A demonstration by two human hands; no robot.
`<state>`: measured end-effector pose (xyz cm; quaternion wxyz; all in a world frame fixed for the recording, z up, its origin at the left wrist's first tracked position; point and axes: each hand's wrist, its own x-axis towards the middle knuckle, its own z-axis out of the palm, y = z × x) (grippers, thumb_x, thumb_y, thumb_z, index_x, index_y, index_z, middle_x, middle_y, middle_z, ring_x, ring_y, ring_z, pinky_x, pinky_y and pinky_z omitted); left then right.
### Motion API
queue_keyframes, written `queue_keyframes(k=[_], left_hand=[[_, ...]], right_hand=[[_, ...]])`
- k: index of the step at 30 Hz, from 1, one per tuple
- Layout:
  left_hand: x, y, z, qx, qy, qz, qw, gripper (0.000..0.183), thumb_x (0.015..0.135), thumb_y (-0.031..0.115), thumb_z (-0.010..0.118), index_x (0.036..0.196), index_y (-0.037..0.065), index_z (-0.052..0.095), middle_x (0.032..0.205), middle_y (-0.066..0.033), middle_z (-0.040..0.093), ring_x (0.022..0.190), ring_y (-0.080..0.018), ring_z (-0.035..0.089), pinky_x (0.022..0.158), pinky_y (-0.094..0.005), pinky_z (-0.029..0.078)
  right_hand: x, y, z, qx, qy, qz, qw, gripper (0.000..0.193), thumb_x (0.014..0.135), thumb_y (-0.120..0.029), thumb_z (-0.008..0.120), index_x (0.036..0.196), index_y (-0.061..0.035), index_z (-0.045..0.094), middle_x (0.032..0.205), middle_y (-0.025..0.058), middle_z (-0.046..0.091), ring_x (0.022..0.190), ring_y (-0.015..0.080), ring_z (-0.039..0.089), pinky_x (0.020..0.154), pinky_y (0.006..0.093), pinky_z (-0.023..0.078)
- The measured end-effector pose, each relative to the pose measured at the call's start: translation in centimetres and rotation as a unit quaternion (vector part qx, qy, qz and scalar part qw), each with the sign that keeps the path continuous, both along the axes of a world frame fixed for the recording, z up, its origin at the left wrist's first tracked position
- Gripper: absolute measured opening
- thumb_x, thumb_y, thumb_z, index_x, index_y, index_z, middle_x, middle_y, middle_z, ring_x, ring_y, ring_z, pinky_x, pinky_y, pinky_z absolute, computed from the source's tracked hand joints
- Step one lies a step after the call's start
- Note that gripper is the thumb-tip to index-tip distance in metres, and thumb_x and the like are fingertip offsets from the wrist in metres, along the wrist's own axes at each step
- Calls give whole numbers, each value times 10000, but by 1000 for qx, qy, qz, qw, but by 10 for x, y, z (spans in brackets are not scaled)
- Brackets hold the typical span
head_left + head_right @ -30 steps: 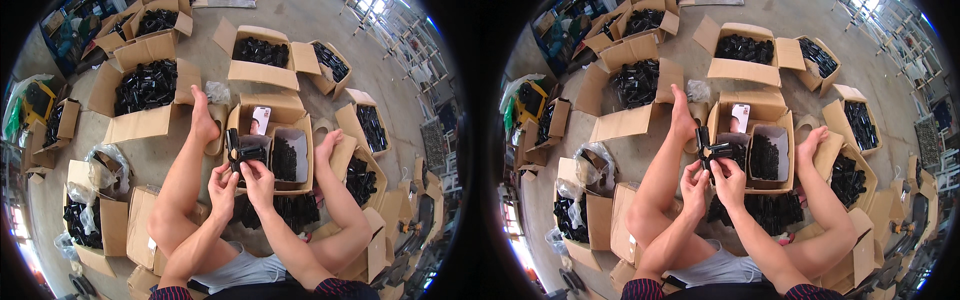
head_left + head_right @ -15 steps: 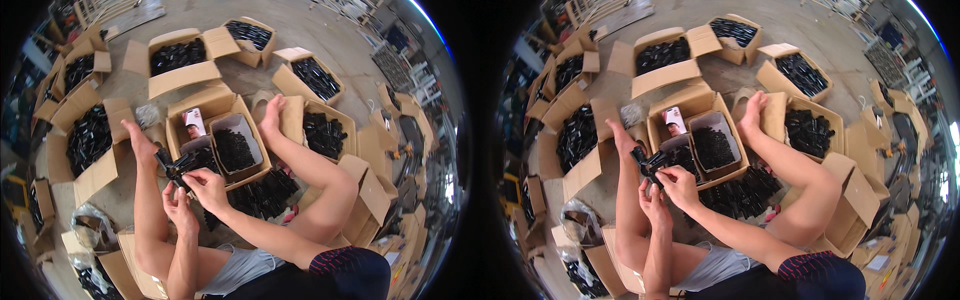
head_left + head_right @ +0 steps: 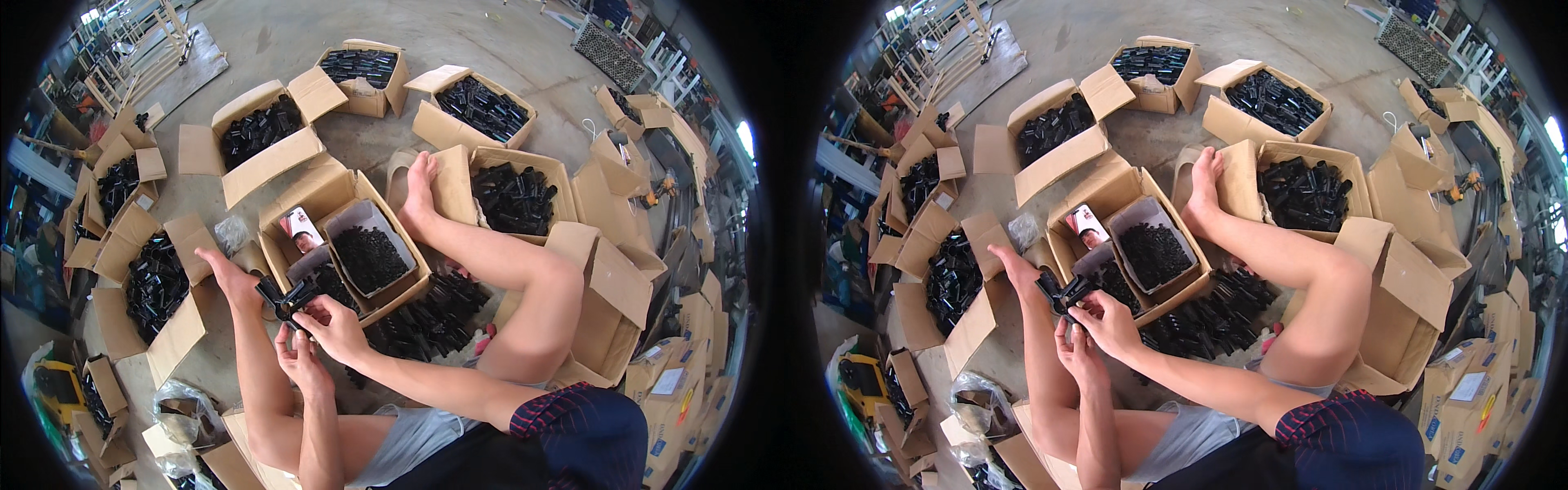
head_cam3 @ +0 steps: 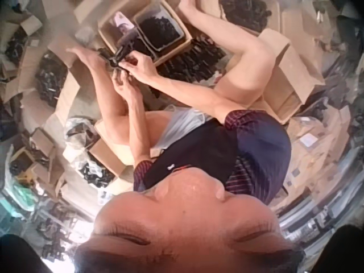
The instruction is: The person picks up plastic components and rubber o-rings from boxes, fits the o-rings onto the components, and places the assembled parts into another box.
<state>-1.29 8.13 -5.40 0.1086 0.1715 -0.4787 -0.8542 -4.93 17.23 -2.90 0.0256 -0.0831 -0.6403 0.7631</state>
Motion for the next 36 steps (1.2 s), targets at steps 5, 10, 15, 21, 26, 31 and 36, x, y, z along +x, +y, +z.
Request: queue_keyframes(k=[5, 10, 15, 21, 26, 31, 36], left_hand=[[4, 1, -4, -19, -8, -12, 1000, 385, 1002, 102, 636, 1347, 26, 483, 1132, -73, 667, 871, -84, 626, 700, -213, 483], [2, -3, -10, -14, 3, -21, 1000, 388, 994, 112, 655, 1339, 25, 502, 1148, -75, 671, 876, -87, 634, 695, -214, 490], [2, -1, -9, -15, 15, -29, 999, 394, 993, 112, 659, 1344, 25, 502, 1141, -66, 674, 861, -80, 628, 680, -209, 480], [3, -4, -9, -29, 9, -29, 999, 375, 991, 80, 648, 1331, 30, 497, 1071, -54, 685, 815, -62, 600, 657, -199, 451], [2, 4, -1, -21, -11, -10, 1000, 339, 978, 20, 638, 1292, 33, 512, 982, -31, 676, 743, -35, 553, 616, -185, 424], [4, 0, -13, -51, 7, -46, 998, 341, 987, 52, 641, 1300, 28, 509, 1044, -37, 688, 748, -37, 577, 628, -189, 438], [4, 5, -7, -39, 3, -47, 998, 321, 984, 37, 640, 1281, 26, 518, 1051, -38, 686, 745, -33, 573, 625, -184, 441]], right_hand=[[3, 3, -14, 13, -9, 9, 1000, 219, 921, -191, 737, 967, 21, 708, 885, 124, 730, 766, 164, 707, 685, 303, 553], [4, 4, -9, -15, -42, 28, 999, 174, 946, -137, 720, 1000, 27, 704, 911, 82, 727, 805, 100, 686, 656, 259, 553], [5, 3, -14, -6, -6, 3, 1000, 201, 930, -174, 719, 984, 20, 712, 914, 121, 731, 800, 163, 705, 715, 307, 554], [3, 6, -9, -28, -15, 16, 999, 205, 940, -170, 728, 1013, 21, 712, 946, 89, 734, 825, 132, 695, 719, 279, 555], [5, 12, -8, 25, -43, 21, 999, 221, 941, -182, 727, 1016, 24, 709, 924, 92, 741, 836, 143, 699, 737, 283, 553], [4, 16, -10, -20, -27, 14, 999, 187, 939, -138, 722, 1016, 32, 710, 957, 93, 729, 867, 126, 688, 766, 278, 548], [7, 18, -19, -4, -17, -3, 1000, 199, 928, -141, 722, 1008, 40, 726, 928, 104, 720, 841, 150, 699, 738, 292, 549]])
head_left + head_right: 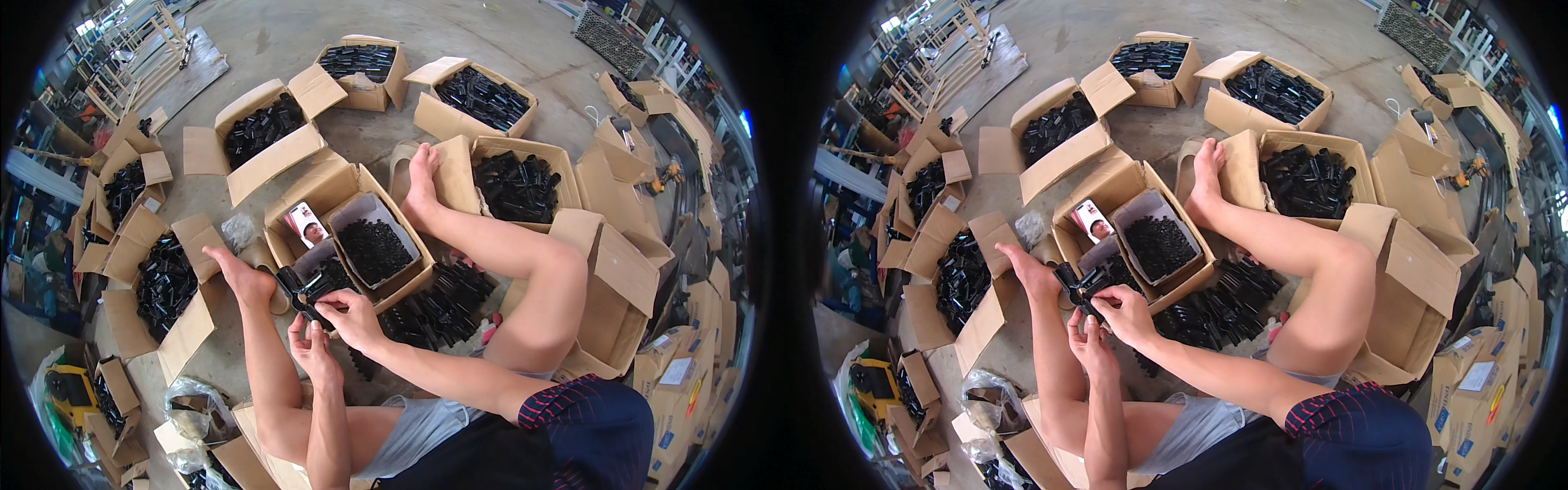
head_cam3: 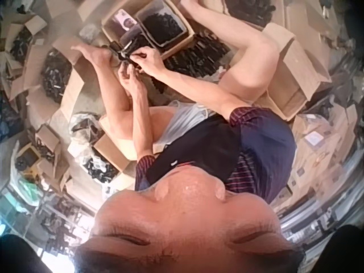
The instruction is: The person picks up plastic components and rubber o-rings from boxes, fits the o-rings onto the components, and places the assembled parts into another box.
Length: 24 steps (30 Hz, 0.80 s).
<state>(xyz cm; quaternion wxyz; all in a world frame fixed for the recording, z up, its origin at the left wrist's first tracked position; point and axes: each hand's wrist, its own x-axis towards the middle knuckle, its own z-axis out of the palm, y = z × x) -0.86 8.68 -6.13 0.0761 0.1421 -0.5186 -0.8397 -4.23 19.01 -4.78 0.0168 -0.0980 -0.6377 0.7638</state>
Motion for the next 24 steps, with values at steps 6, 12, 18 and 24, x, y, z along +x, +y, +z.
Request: queue_keyframes(k=[6, 12, 18, 24], left_hand=[[1, 3, -4, -75, 16, 4, 997, 314, 980, 3, 631, 1271, 17, 513, 1085, -69, 685, 816, -35, 596, 667, -169, 454], [-3, 4, -3, -282, 112, 24, 952, 296, 935, -35, 666, 1201, -38, 536, 1094, -123, 702, 895, -93, 629, 677, -209, 452], [-7, 8, -2, -312, 132, -30, 940, 292, 934, -26, 671, 1196, -50, 545, 1093, -115, 701, 947, -112, 649, 717, -219, 473], [14, 12, -9, -42, -3, -120, 992, 323, 947, -42, 649, 1241, -16, 517, 1127, -114, 685, 1018, -106, 641, 933, -252, 501]], right_hand=[[1, -1, 1, -36, -87, -9, 996, 180, 924, -145, 721, 991, 21, 744, 913, 90, 720, 841, 157, 690, 725, 291, 530], [-2, 13, 19, -290, -293, 29, 910, 153, 931, -196, 706, 1057, -112, 730, 943, -27, 698, 850, 95, 605, 748, 271, 425], [2, 37, 11, -293, -304, 24, 906, 144, 937, -191, 694, 1060, -122, 726, 936, -19, 681, 847, 102, 600, 753, 285, 440], [31, 48, -5, -166, -147, -1, 975, 187, 914, -134, 737, 1038, 7, 739, 955, 50, 725, 872, 101, 631, 801, 273, 484]])
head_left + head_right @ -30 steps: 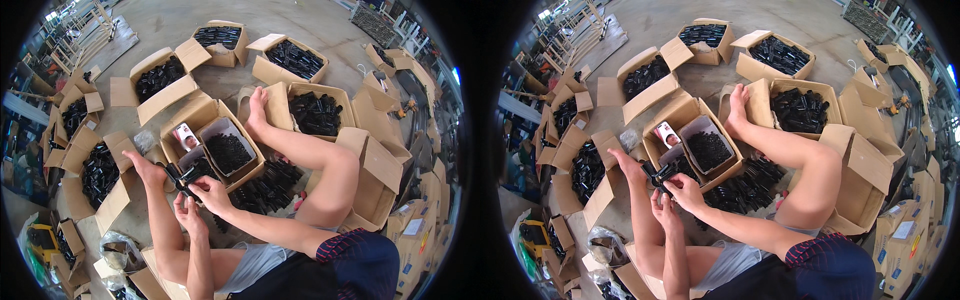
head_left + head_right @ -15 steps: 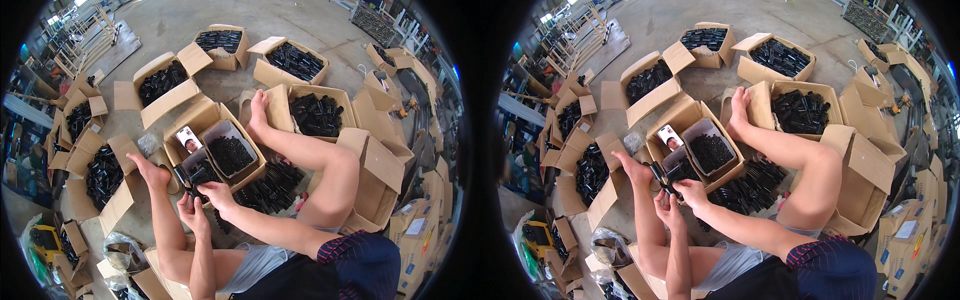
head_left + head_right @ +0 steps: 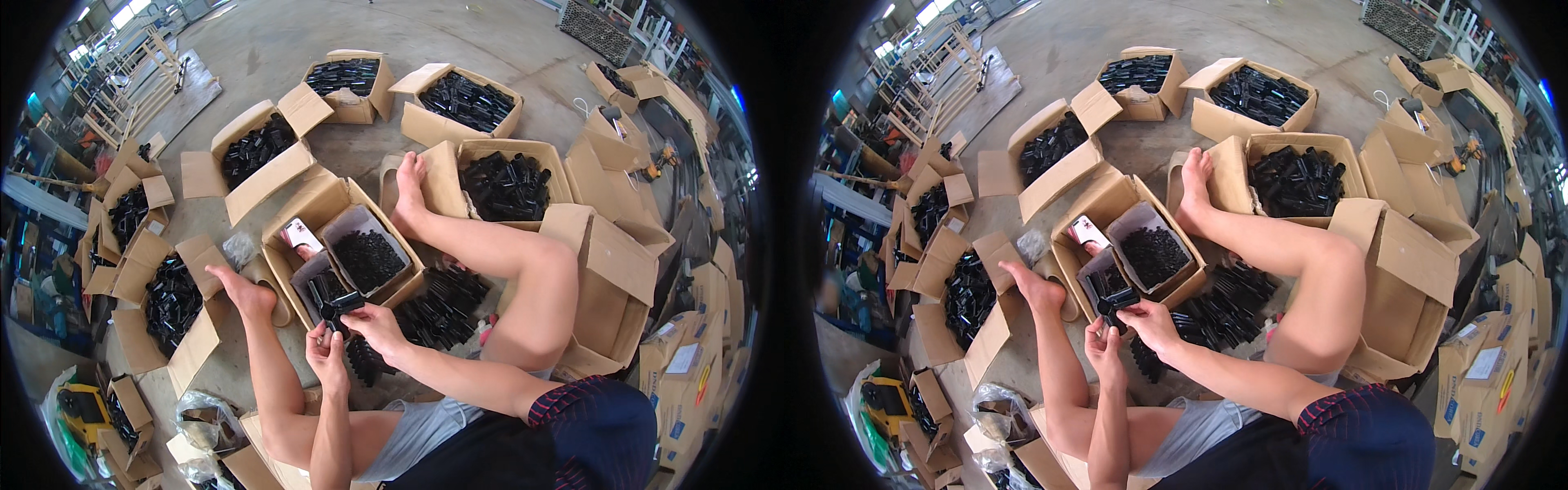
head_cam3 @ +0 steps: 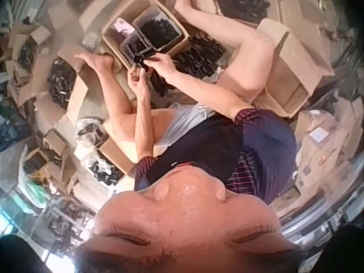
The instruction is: The person picks up plastic components and rubber o-rings from boxes, fits the o-rings onto the components, and places the assembled parts into another box.
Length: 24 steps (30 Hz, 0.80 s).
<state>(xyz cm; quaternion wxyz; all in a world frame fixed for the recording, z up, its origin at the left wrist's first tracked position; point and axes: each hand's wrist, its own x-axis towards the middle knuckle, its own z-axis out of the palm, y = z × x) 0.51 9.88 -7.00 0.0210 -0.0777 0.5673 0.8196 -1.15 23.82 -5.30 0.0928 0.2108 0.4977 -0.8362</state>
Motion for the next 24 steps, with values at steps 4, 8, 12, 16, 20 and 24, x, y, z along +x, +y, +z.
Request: queue_keyframes(k=[4, 8, 12, 16, 20, 24], left_hand=[[6, 7, -11, -33, 37, -13, 999, 290, 965, -20, 631, 1226, 37, 517, 1135, -101, 698, 905, -55, 623, 721, -199, 468], [7, 13, -9, -56, 68, -15, 996, 302, 963, -57, 613, 1230, 5, 487, 1179, -157, 692, 1106, -172, 660, 981, -294, 504], [6, 18, -5, -26, 41, -15, 999, 288, 961, -26, 635, 1217, 23, 514, 1113, -110, 707, 918, -96, 652, 803, -234, 501], [8, 0, -1, -24, -46, -67, 996, 271, 955, 5, 656, 1200, 51, 550, 1017, -55, 716, 745, -35, 575, 633, -191, 415], [11, 15, 11, -19, -50, -145, 988, 280, 938, -55, 655, 1182, 33, 549, 1050, -93, 722, 860, -76, 634, 731, -202, 483], [16, 22, 7, -21, -59, -219, 974, 280, 929, -83, 658, 1163, 4, 532, 1131, -169, 716, 965, -126, 679, 823, -238, 551]], right_hand=[[8, 3, 1, -59, -60, -32, 996, 148, 907, -125, 744, 1016, -25, 746, 906, 21, 715, 836, 94, 616, 782, 266, 473], [10, 2, 7, -87, -116, -41, 989, 112, 922, -143, 733, 973, -43, 744, 877, -7, 691, 818, 81, 598, 771, 272, 466], [15, 4, -9, 16, -6, -29, 999, 228, 934, -166, 731, 1106, -25, 681, 925, 13, 689, 829, 76, 601, 753, 266, 478], [24, 23, 16, -35, 10, -25, 999, 590, 938, -191, 738, 1398, -45, 400, 1014, 52, 671, 817, 89, 636, 712, 254, 516], [37, 71, 5, -39, -3, 45, 998, 339, 976, -223, 706, 1193, 15, 599, 1009, 76, 671, 848, 113, 684, 757, 248, 598], [46, 89, 16, -41, -15, -5, 999, 343, 989, -232, 685, 1184, 40, 611, 1015, 86, 667, 909, 130, 682, 824, 269, 622]])
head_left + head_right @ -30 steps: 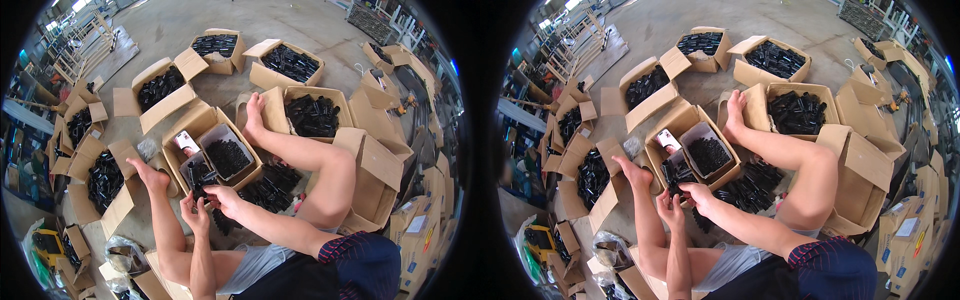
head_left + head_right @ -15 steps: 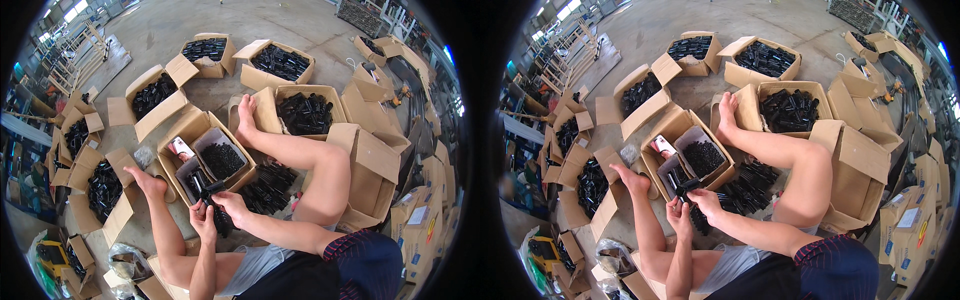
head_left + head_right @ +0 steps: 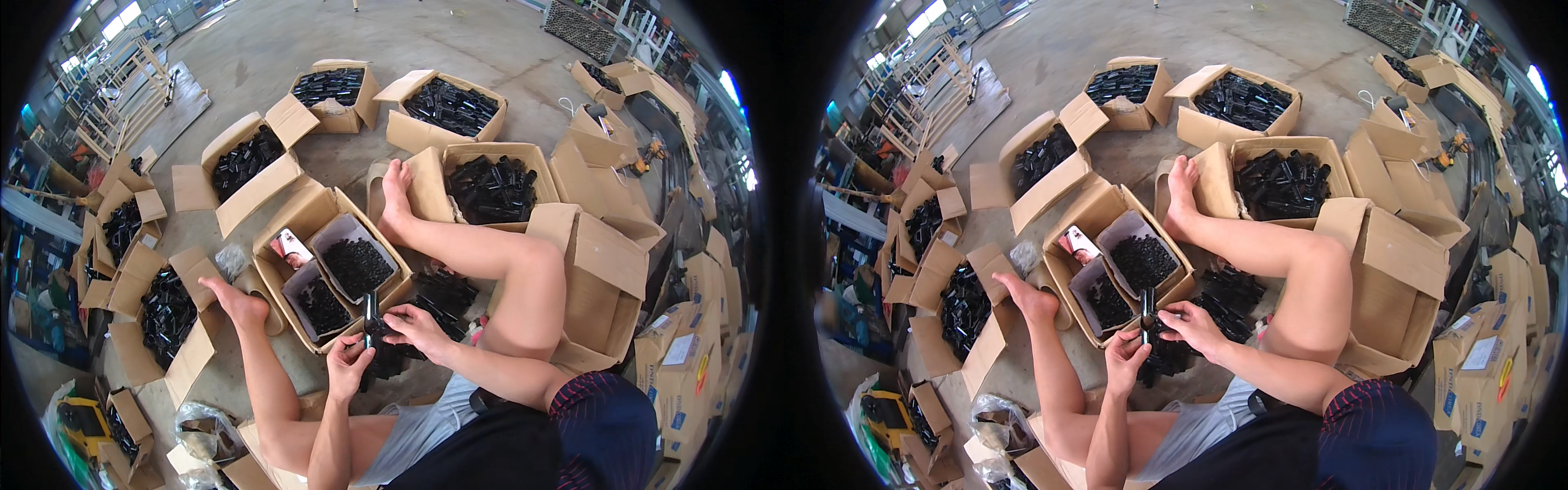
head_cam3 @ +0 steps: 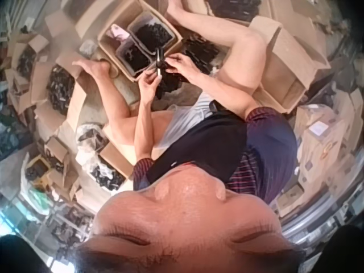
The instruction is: The person picks up plastic components and rubber o-rings from boxes, fits the o-rings onto the components, and places the assembled parts into another box.
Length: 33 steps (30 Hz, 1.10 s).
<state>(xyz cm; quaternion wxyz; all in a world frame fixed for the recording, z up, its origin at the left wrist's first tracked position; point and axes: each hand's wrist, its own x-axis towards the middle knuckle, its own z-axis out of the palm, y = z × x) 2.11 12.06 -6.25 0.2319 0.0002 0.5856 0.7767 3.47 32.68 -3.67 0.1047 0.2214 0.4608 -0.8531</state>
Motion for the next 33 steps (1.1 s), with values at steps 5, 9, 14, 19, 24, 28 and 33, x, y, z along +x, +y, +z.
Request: queue_keyframes(k=[5, 9, 14, 19, 24, 28, 33], left_hand=[[7, 1, -1, -22, -7, -45, 999, 323, 950, -7, 672, 1243, -19, 536, 1164, -173, 715, 1000, -154, 692, 793, -254, 564], [2, -9, 6, -39, 34, 22, 998, 362, 991, 111, 653, 1310, -13, 534, 1184, -185, 713, 978, -197, 723, 766, -269, 561], [-8, -13, 3, -101, 21, 95, 990, 269, 1022, 195, 628, 1231, 31, 591, 1069, -147, 747, 895, -148, 729, 700, -234, 526], [-10, -8, -3, -148, 40, 81, 985, 204, 1032, 222, 618, 1096, 32, 652, 905, -70, 757, 788, -94, 687, 650, -216, 469], [-5, -17, -10, -200, 64, 69, 975, 199, 1040, 176, 586, 1072, -1, 674, 919, -91, 764, 837, -119, 699, 710, -243, 506], [2, 6, 18, -311, 346, 74, 882, 318, 996, 163, 567, 1233, -28, 660, 1232, -208, 696, 1171, -321, 653, 1045, -416, 465], [-8, 14, 24, -353, 442, -18, 824, 406, 1014, 261, 527, 1347, 49, 622, 1445, -200, 559, 1388, -370, 478, 1148, -452, 350]], right_hand=[[2, 26, 2, 58, -26, 48, 997, 290, 995, -240, 677, 1104, 29, 680, 1059, 76, 677, 900, 121, 683, 796, 267, 621], [-16, 60, 41, -32, 35, -195, 980, 271, 1018, -256, 637, 1075, 4, 683, 1083, 91, 688, 915, 136, 696, 801, 272, 615], [-32, 111, 58, -97, 120, -349, 924, 359, 1052, -322, 556, 1234, -14, 574, 1195, 107, 671, 1089, 198, 672, 864, 316, 582], [-7, 82, 30, -35, -34, -189, 981, 242, 1048, -274, 569, 1192, -86, 619, 1000, 26, 675, 830, 112, 649, 706, 252, 495], [12, 69, 2, 15, -62, -109, 992, 317, 1052, -349, 557, 1030, -57, 679, 822, 14, 670, 719, 101, 637, 642, 247, 490], [18, 19, -4, 59, -68, -7, 996, 601, 1079, -528, 387, 1127, -7, 681, 1013, 88, 722, 929, 167, 697, 816, 296, 552], [49, -75, 0, -68, 0, 143, 987, 576, 1098, -503, 348, 1344, -30, 565, 1218, 65, 640, 1158, 126, 571, 992, 281, 453]])
